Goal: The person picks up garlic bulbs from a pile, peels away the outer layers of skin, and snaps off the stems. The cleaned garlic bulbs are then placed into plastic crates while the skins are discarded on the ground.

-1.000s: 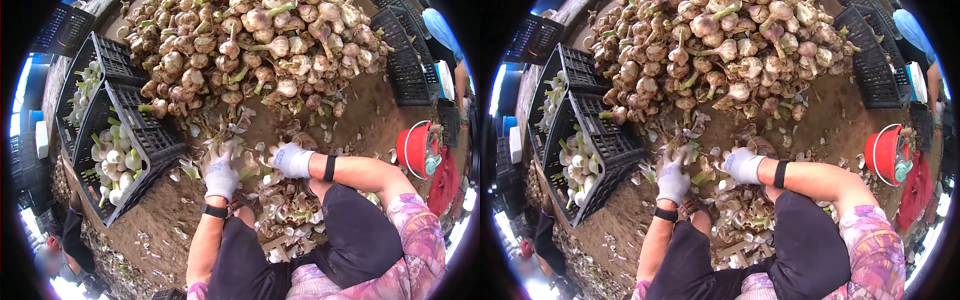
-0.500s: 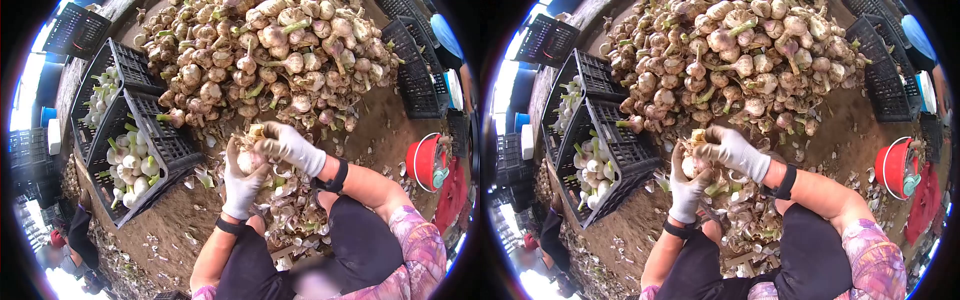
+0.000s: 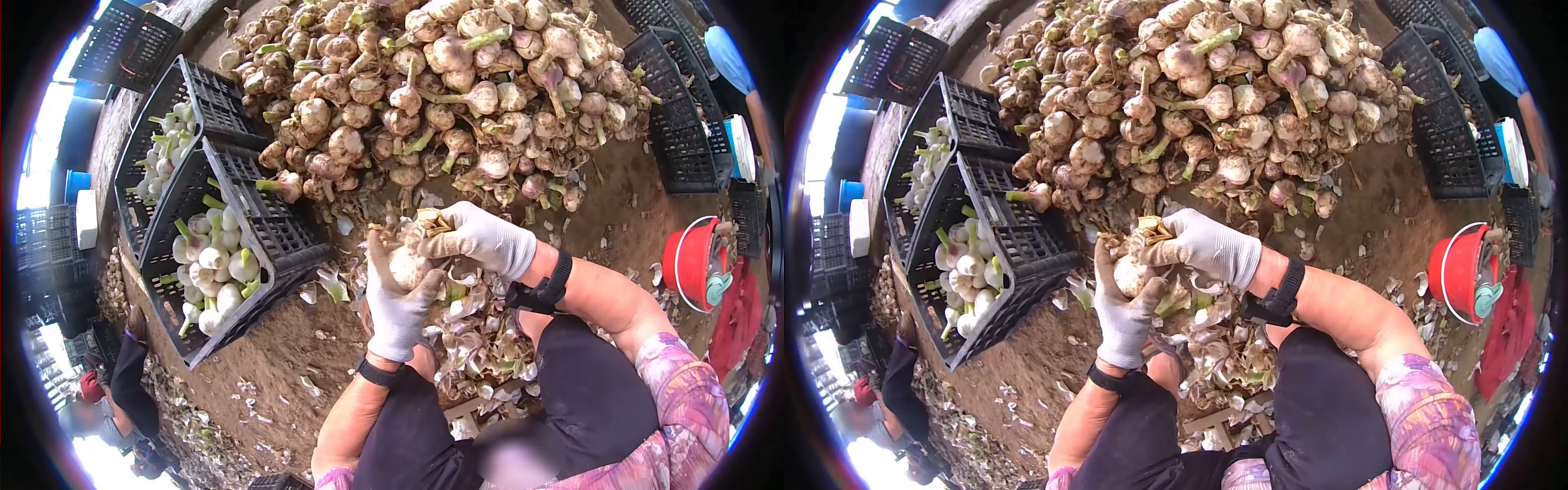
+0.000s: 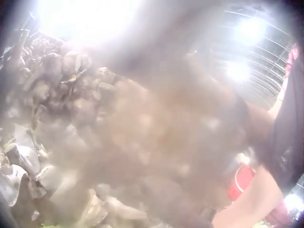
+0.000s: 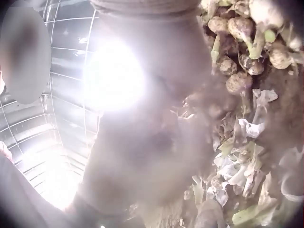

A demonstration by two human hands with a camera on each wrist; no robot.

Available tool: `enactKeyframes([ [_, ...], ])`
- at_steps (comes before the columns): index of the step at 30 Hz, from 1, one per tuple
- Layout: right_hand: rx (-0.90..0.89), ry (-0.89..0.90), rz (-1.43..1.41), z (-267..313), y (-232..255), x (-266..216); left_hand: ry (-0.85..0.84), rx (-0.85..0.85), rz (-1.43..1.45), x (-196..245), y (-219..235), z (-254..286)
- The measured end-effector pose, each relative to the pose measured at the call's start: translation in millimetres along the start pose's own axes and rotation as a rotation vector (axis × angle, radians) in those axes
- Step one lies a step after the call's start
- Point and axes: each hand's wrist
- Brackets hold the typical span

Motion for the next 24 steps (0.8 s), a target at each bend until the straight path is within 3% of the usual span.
enactKeyframes([
  [3,0.008,-0.046,0.018,5.2,-1.6,-13.5,-0.091,-0.041,-0.048,-15.3,9.5,-1.5],
  [6,0.036,0.050,0.055,-3.6,-0.9,6.5,0.346,-0.026,0.252,1.2,15.6,-1.3],
  [7,0.073,0.034,0.043,-4.0,-3.7,6.1,0.575,0.086,0.580,10.6,7.9,-9.1],
  [8,0.103,0.077,0.154,-2.1,-6.9,2.7,0.751,-0.130,0.907,1.7,30.5,-15.8],
  [10,0.162,0.165,0.378,2.0,-13.5,-5.5,1.008,-0.136,1.327,-7.1,40.1,-19.2],
  [11,0.120,0.139,0.235,-1.4,-13.5,1.4,0.919,-0.004,1.218,-5.1,36.7,-19.8],
  [13,0.254,-0.063,0.089,0.0,-20.5,-2.9,0.739,0.240,0.988,0.7,25.2,-20.8],
  [14,0.322,-0.165,0.013,0.9,-26.3,-4.3,0.596,0.074,0.842,-4.2,28.7,-20.4],
  [15,0.392,-0.018,0.020,-6.9,-34.3,18.7,0.501,0.108,0.659,-7.9,22.8,-13.8],
  [16,0.347,-0.050,0.095,-4.3,-41.4,18.1,0.405,0.143,0.478,-3.4,12.0,-9.5],
  [17,0.290,0.007,0.096,-3.5,-44.6,21.4,0.350,0.059,0.479,-11.7,15.4,-12.6],
  [18,0.231,0.067,0.096,-4.9,-46.4,25.5,0.214,0.154,0.417,-16.5,13.5,-6.0],
  [19,0.194,-0.021,-0.156,-5.6,-42.9,24.6,0.121,0.085,0.305,-10.2,10.5,-3.5],
  [20,0.156,-0.110,-0.406,-6.1,-38.5,22.3,0.064,0.059,0.399,-6.3,5.8,-2.2],
  [21,0.170,-0.145,-0.412,-1.4,-37.7,19.7,0.010,0.027,0.495,-2.4,1.1,-1.0],
  [24,0.043,-0.073,-0.036,10.1,-37.7,-5.1,0.221,0.130,0.512,-8.4,16.2,-13.9],
])
Point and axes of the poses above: each hand's wrist, its own z-axis away from the middle knuckle, its own y-axis out of the back of the hand, x = y × z, and after that the axes turned 14 degrees about z, right-handed
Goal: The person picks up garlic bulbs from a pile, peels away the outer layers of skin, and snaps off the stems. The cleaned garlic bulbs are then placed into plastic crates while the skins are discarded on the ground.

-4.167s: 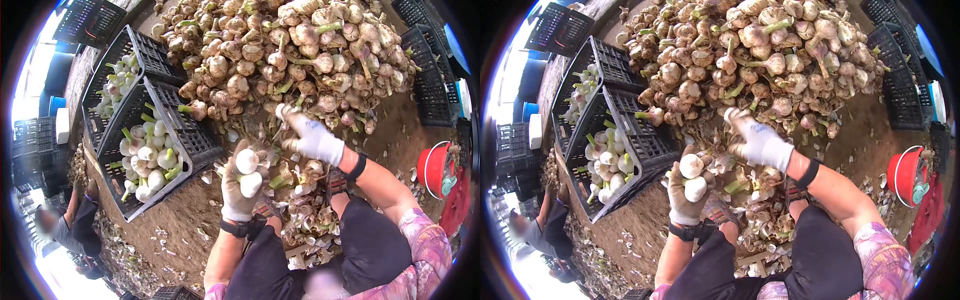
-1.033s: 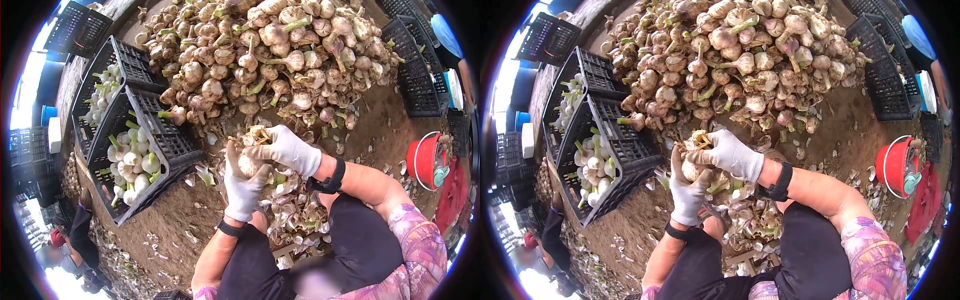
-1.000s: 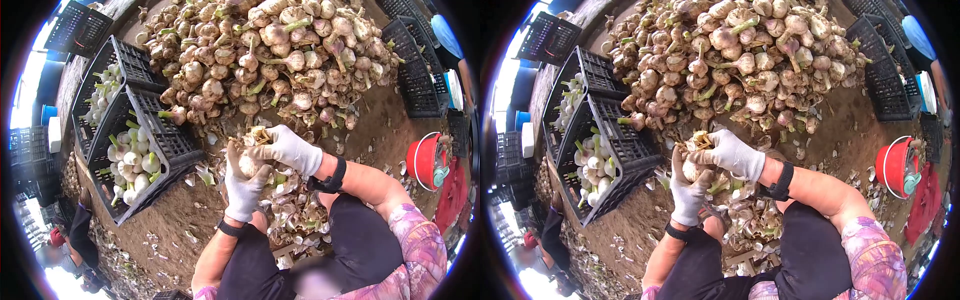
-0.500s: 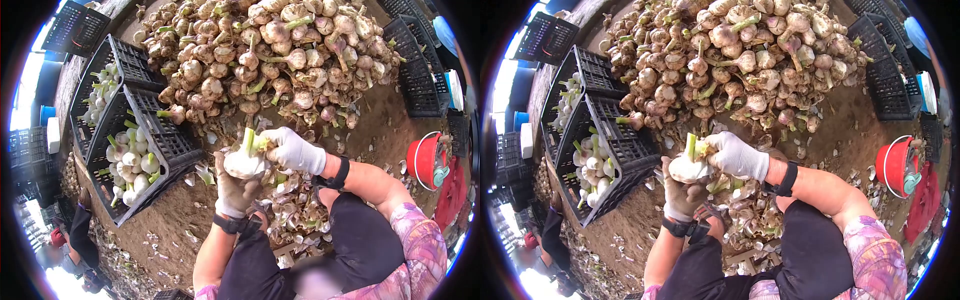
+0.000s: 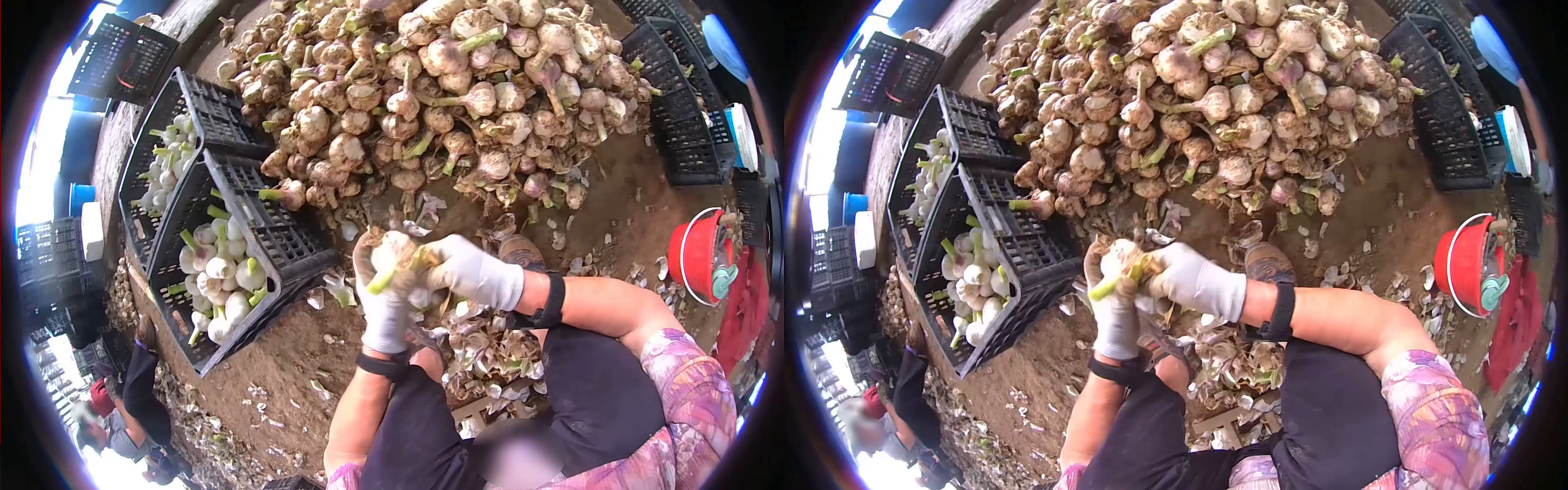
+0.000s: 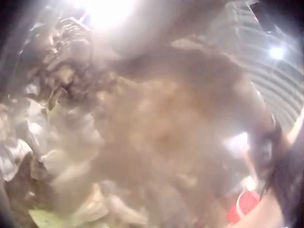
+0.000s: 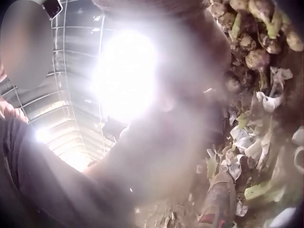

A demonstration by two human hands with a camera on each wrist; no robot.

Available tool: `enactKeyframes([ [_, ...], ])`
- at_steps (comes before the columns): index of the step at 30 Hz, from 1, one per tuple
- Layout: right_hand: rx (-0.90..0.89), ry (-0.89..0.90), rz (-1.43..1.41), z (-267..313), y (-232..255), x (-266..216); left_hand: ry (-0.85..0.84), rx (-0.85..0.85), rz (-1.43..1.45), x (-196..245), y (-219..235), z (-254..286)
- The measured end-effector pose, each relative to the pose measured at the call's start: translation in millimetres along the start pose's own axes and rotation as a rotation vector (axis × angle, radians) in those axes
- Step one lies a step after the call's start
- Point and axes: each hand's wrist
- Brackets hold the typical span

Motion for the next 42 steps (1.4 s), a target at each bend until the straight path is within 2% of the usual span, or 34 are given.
enactKeyframes([
  [1,-0.003,0.005,0.031,-2.7,1.6,4.8,-0.005,-0.001,-0.015,4.7,-4.3,-2.9],
  [2,-0.095,-0.032,-0.065,-3.8,9.2,6.6,0.017,-0.053,-0.030,5.4,3.0,-6.4],
  [4,-0.082,-0.048,-0.090,-1.6,22.0,3.4,0.070,0.066,0.062,4.4,11.6,-2.7],
  [6,0.041,-0.003,-0.165,-1.9,42.2,5.8,0.196,0.032,0.013,13.8,14.2,2.7],
  [8,0.202,0.106,-0.004,-10.9,77.8,20.7,0.190,-0.046,0.087,13.4,23.2,6.9],
  [9,0.327,0.055,0.293,-12.1,84.9,24.7,0.221,-0.206,0.062,12.6,38.9,6.4],
  [10,0.440,0.005,0.591,-13.5,86.6,25.3,0.241,-0.256,0.079,18.2,33.4,8.8],
  [11,0.225,0.438,1.138,-17.4,87.1,52.7,0.229,-0.232,0.080,19.6,30.9,9.0],
  [12,-0.093,0.137,1.360,-9.2,67.6,52.6,0.223,-0.203,0.075,20.4,29.0,10.0],
  [13,-0.206,0.062,1.435,1.7,50.3,42.6,0.190,-0.087,0.045,17.8,29.1,9.2],
  [14,-0.321,-0.013,1.514,7.3,41.0,35.0,0.137,-0.141,-0.030,18.9,25.8,5.5],
  [15,-0.245,0.124,1.387,1.8,43.7,38.4,0.092,-0.160,-0.100,20.5,22.9,4.4],
  [16,-0.042,0.210,1.124,-1.5,40.6,27.3,0.053,-0.182,-0.168,21.1,20.6,5.2],
  [18,0.137,0.338,0.853,-4.1,38.3,4.3,0.061,-0.186,-0.197,21.5,19.0,7.9],
  [19,0.219,0.454,0.833,-6.0,31.6,2.5,0.064,-0.193,-0.214,21.8,17.8,8.0],
  [20,0.205,0.476,0.783,-4.1,24.6,-1.1,0.036,-0.186,-0.292,21.4,16.4,7.3],
  [22,0.251,0.449,0.976,-3.0,11.8,-9.9,-0.017,-0.171,-0.447,17.9,13.6,6.7],
  [23,0.343,0.499,1.081,-5.0,7.4,-7.8,-0.124,-0.198,-0.442,14.2,10.5,4.8],
  [24,0.370,0.506,1.092,-7.3,6.8,-2.6,-0.200,-0.146,-0.432,8.9,7.7,4.6],
  [27,0.375,0.450,1.088,-14.0,8.2,9.2,-0.131,-0.128,-0.480,4.8,18.9,6.8],
  [28,0.306,0.404,1.173,-13.7,8.4,5.3,-0.177,-0.146,-0.538,5.4,18.5,5.9],
  [30,0.339,0.454,1.254,-11.2,6.3,8.4,-0.138,-0.129,-0.519,3.2,20.7,8.6],
  [33,0.325,0.308,1.267,-21.3,8.7,12.5,-0.017,-0.148,-0.431,8.2,14.7,12.1],
  [34,0.362,0.261,1.120,-23.9,10.8,16.9,-0.082,-0.193,-0.490,5.9,19.7,7.7],
  [36,0.414,0.173,0.819,-28.3,12.0,25.2,-0.045,-0.069,-0.482,1.8,22.3,-0.1],
  [37,0.422,0.177,0.848,-23.4,9.2,21.1,-0.028,0.001,-0.480,2.0,20.7,-5.2],
  [38,0.394,0.293,0.882,-15.4,1.1,14.1,-0.009,0.075,-0.479,3.8,20.7,-8.6],
  [40,0.334,0.531,0.940,0.3,-20.2,6.2,0.380,0.109,0.201,14.5,22.8,-14.8],
  [41,0.280,0.668,1.091,-5.0,-26.0,24.4,0.486,0.080,0.303,13.1,29.8,-17.3],
  [42,0.313,0.598,0.947,-9.5,-23.4,30.1,0.588,0.051,0.407,10.4,36.6,-18.8],
])
Point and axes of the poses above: each hand's wrist, its own z-axis away from the middle knuckle, its own y-axis out of the back of the hand, x = y × z, and after that the axes turned 14 degrees about z, right-handed
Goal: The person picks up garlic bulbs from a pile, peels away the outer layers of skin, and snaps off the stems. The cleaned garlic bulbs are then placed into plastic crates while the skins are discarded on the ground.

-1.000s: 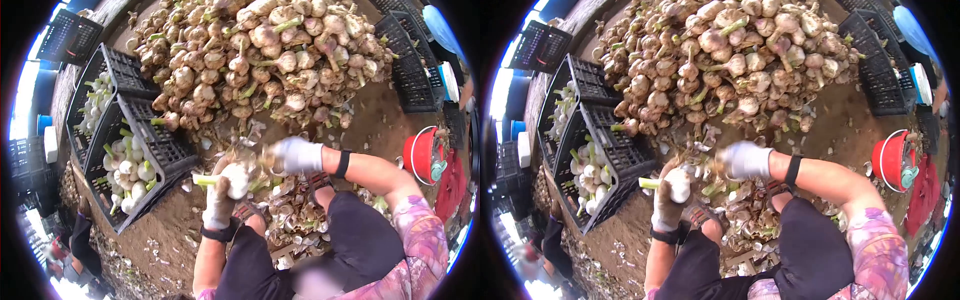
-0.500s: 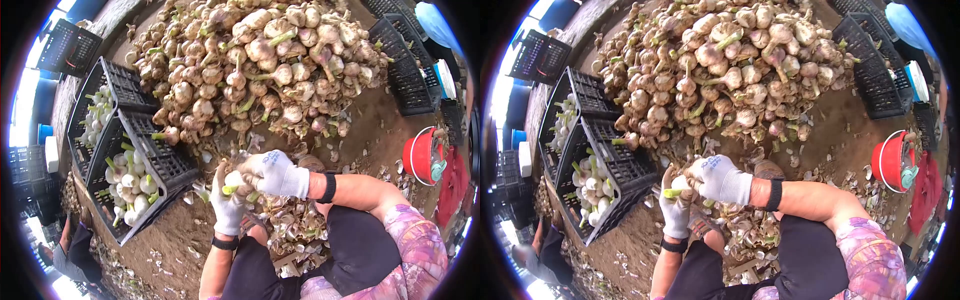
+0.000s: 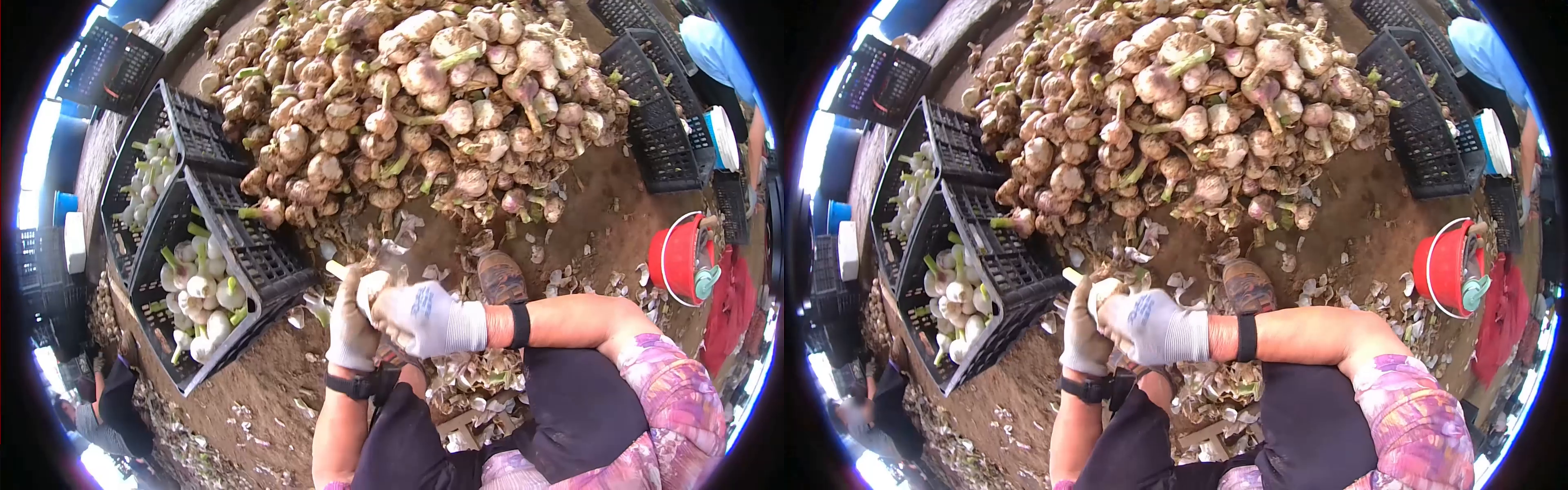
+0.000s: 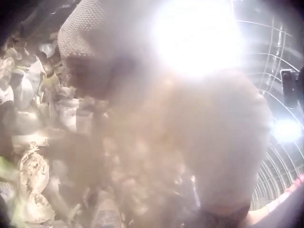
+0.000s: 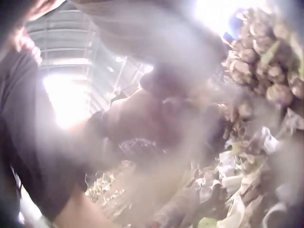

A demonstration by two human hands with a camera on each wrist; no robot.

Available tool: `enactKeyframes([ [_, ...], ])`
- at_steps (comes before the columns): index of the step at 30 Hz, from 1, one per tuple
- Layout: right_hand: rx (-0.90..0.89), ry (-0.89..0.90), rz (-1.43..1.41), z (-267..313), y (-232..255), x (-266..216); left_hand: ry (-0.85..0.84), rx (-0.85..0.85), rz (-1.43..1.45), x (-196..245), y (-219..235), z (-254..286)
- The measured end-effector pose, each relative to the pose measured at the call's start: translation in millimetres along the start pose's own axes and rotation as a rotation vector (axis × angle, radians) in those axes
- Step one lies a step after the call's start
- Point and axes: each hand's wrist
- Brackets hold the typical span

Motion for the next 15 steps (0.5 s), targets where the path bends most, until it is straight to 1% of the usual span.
enactKeyframes([
  [1,0.023,-0.103,-0.122,-4.2,0.2,8.5,-0.107,0.094,0.009,-6.2,-2.3,-2.5],
  [2,0.046,-0.207,-0.247,-12.2,5.0,12.9,-0.236,0.185,0.055,-8.1,-19.4,2.9],
  [4,0.008,-0.813,-0.749,-20.7,32.8,21.8,-0.362,0.119,0.043,-9.2,-26.0,3.3],
  [5,0.074,-0.788,-0.721,-15.7,27.4,39.9,-0.306,0.109,0.102,-6.4,-22.3,3.9],
  [6,0.143,-0.765,-0.692,-8.6,20.0,58.4,-0.305,0.087,0.091,-6.4,-36.2,11.8],
  [8,0.144,-0.818,-0.743,0.5,26.3,70.7,-0.362,0.142,0.201,-4.0,-20.2,8.5],
  [9,-0.037,-0.866,-0.627,0.5,32.1,74.6,-0.304,0.049,0.222,0.0,-12.2,9.9],
  [10,-0.139,-0.567,-0.142,-5.1,29.3,73.6,-0.241,-0.045,0.243,5.2,-6.1,12.9],
  [11,-0.434,-0.433,0.193,-5.6,31.1,70.6,-0.178,-0.140,0.262,8.4,-2.4,15.2],
  [12,-0.720,-0.279,0.530,-5.0,34.6,66.2,-0.185,-0.106,0.262,8.7,-0.7,16.2],
  [13,-0.752,-0.259,0.616,-7.5,39.8,48.3,-0.193,-0.070,0.262,7.9,-1.3,17.7],
  [14,-0.482,-0.214,0.513,-1.2,29.6,47.9,-0.199,-0.033,0.262,6.5,-1.9,19.2],
  [15,-0.282,-0.144,0.387,-4.6,27.5,39.8,-0.203,0.003,0.264,5.2,-2.2,20.4],
])
Point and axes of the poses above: each hand's wrist, its own z-axis away from the middle knuckle, its own y-axis out of the back of the hand, x = y × z, and after that the axes turned 14 degrees about z, right-handed
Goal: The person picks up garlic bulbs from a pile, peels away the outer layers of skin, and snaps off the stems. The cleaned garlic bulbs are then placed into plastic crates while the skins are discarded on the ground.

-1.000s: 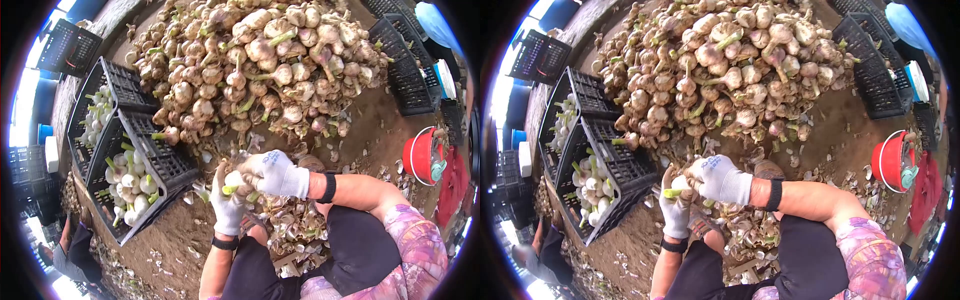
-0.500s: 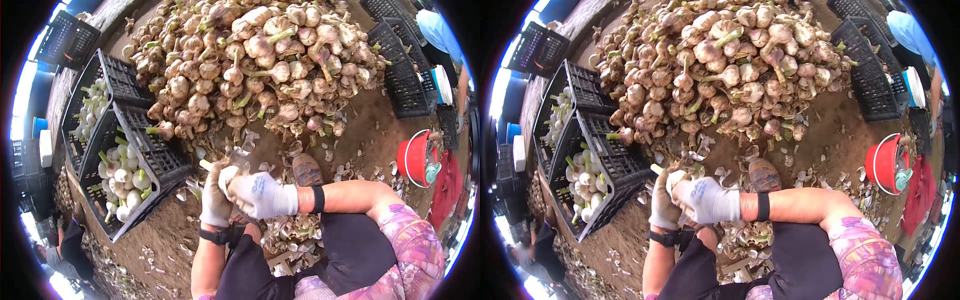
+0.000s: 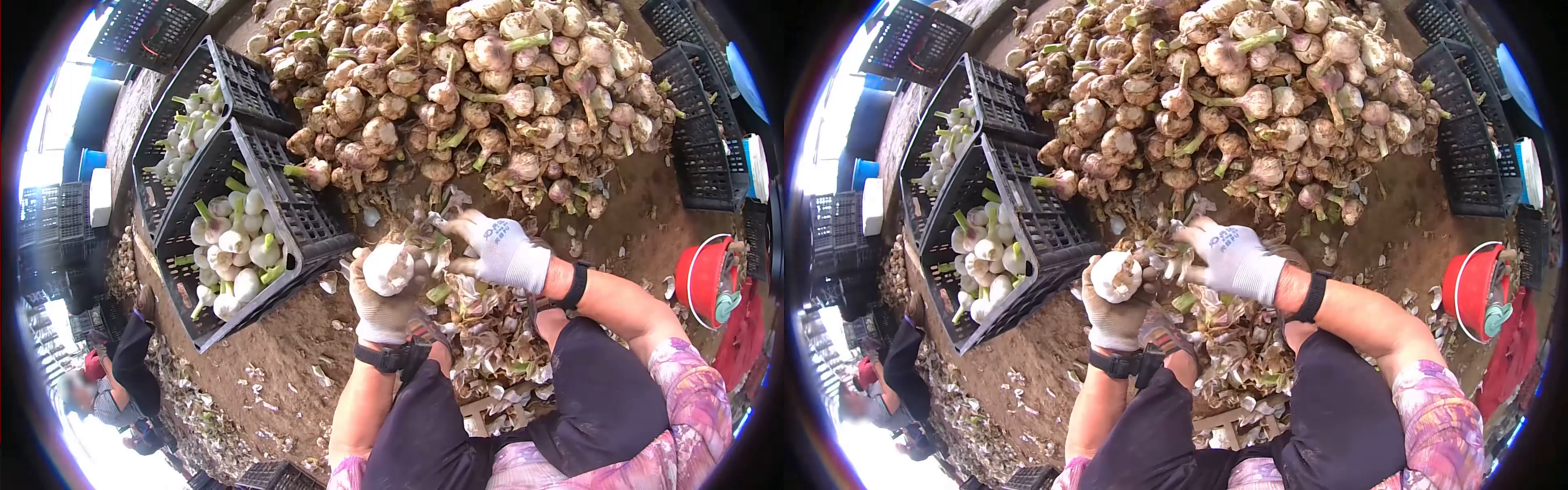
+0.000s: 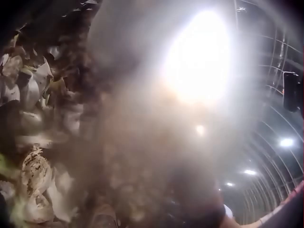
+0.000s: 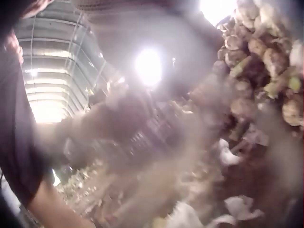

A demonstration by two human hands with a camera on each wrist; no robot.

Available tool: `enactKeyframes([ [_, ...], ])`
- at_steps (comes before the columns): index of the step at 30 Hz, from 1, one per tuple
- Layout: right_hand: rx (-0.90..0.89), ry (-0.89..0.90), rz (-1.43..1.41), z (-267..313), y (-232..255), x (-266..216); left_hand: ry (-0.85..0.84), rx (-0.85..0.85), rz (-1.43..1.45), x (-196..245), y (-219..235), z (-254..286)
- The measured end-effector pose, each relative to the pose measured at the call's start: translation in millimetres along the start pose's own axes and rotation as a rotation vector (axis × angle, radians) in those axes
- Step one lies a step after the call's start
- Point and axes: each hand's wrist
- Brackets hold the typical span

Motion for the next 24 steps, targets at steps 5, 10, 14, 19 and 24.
enactKeyframes([
  [5,0.292,0.140,-0.420,-23.2,14.1,-41.8,0.023,0.054,-0.012,-9.6,-4.7,-2.5],
  [10,0.363,0.201,-0.233,-19.2,12.1,-56.8,-0.109,0.149,0.056,-14.4,-3.0,-0.4],
  [14,0.033,0.665,-0.296,32.8,0.7,-95.9,-0.058,0.033,0.090,-3.6,-8.8,-2.4],
  [19,0.323,0.307,-0.377,3.9,23.4,-75.5,-0.236,0.037,-0.059,-3.4,-1.8,-7.7],
  [24,0.510,0.157,-0.307,-29.2,18.6,-57.5,-0.037,-0.030,0.077,-12.7,-12.8,-2.9],
])
Point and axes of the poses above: each hand's wrist, its own z-axis away from the middle knuckle, its own y-axis out of the back of the hand, x = y × z, and after that the axes turned 14 degrees about z, right-handed
